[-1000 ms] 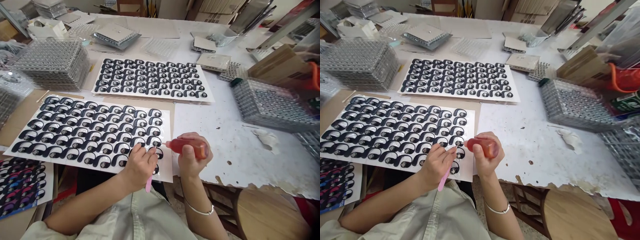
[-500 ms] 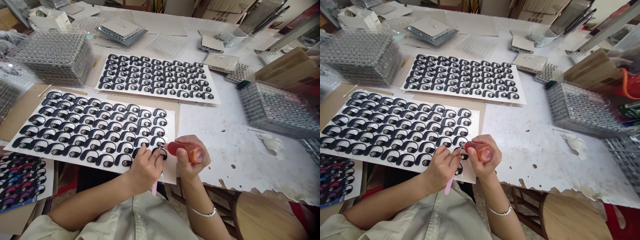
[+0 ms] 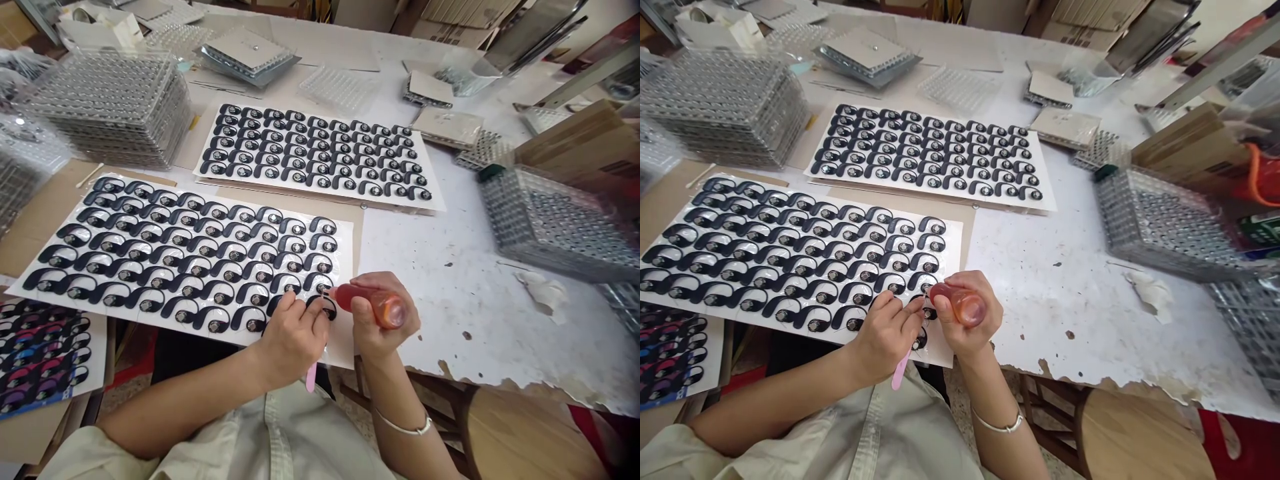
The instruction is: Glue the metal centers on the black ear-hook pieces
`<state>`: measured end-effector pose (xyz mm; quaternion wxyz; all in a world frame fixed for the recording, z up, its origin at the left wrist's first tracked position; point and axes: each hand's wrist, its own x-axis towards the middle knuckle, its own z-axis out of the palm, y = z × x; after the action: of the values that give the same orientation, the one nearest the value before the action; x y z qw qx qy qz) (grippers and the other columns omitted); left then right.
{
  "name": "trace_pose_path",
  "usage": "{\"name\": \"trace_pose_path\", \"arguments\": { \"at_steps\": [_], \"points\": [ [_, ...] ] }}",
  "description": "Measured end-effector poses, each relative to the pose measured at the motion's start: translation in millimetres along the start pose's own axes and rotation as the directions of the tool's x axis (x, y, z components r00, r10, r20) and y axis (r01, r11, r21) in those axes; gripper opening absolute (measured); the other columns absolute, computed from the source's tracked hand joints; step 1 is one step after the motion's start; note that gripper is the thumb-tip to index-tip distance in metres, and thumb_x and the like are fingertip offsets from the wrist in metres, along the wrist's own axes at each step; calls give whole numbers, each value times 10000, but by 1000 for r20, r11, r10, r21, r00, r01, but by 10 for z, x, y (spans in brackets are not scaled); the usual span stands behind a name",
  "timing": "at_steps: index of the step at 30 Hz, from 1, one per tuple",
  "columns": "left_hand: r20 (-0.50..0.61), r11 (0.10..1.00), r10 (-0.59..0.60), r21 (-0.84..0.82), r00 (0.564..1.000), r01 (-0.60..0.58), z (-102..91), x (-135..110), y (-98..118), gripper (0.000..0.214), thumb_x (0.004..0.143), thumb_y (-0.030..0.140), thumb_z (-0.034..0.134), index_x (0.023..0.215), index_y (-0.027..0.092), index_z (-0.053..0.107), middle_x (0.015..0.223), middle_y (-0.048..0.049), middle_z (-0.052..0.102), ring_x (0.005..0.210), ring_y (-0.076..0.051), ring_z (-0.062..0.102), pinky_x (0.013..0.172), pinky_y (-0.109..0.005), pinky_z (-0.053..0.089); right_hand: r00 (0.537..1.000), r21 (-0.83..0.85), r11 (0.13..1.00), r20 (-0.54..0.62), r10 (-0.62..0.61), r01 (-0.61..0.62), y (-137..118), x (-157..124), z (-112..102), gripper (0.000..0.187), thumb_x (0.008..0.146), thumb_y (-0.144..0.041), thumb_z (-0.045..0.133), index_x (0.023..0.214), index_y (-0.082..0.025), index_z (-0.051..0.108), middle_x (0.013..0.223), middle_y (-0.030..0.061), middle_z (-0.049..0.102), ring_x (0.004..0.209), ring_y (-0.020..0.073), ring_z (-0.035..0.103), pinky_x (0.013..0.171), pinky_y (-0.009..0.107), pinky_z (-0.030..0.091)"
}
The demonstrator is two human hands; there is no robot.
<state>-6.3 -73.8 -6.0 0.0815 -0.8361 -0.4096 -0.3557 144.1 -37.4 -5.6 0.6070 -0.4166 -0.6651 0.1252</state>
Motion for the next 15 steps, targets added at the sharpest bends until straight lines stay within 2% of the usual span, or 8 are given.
{"name": "trace_pose_path", "arguments": {
  "at_steps": [15],
  "points": [
    [9,1000,0,18,1000,0,-2,-8,12,214,853,10,548,673,126,533,774,-101,682,556,-147,470,599,-327,411,1000,-48,999,-19,-24,23,-20,20,11,172,796,-294,684,908,-183,615,760,36,626,675,170,578,570,327,481]
  ]
}}
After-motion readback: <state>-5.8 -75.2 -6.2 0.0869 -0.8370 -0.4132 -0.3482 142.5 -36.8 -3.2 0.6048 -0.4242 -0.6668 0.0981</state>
